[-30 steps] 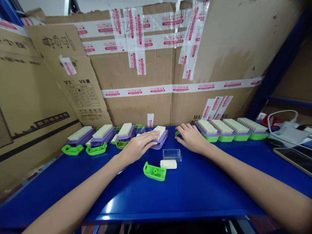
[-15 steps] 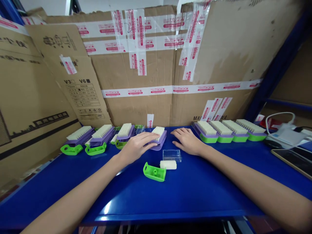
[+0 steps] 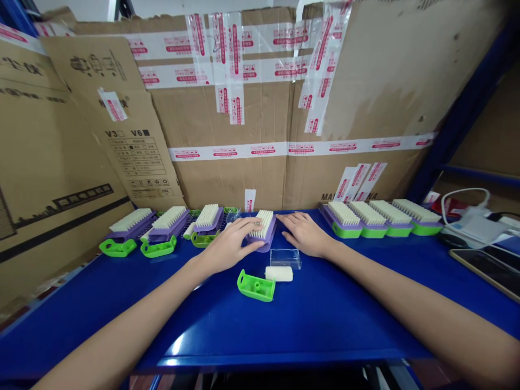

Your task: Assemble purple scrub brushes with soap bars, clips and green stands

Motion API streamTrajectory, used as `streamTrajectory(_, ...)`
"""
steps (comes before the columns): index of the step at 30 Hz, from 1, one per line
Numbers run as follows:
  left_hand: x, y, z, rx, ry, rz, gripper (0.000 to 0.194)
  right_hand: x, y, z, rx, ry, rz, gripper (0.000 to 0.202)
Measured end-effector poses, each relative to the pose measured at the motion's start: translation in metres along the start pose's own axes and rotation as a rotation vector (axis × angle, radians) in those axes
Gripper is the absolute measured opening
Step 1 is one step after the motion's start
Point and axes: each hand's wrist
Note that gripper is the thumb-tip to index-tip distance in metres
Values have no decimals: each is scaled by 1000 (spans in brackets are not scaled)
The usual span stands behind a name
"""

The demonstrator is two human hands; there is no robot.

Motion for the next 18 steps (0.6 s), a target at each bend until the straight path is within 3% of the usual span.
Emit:
streamTrajectory(15, -1, -3, -3, 113, -40, 63, 14, 2, -2, -2, -101, -13, 36, 56)
streamTrajectory(18, 0, -3, -2, 117, -38, 39, 20, 2, -5, -4, -75, 8, 44, 53)
Point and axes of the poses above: each hand's wrist, its own x-axis away from the middle knuckle, its own y-axis out of the palm, z = x × y, and after that the axes turned 7 degrees about y, right-handed
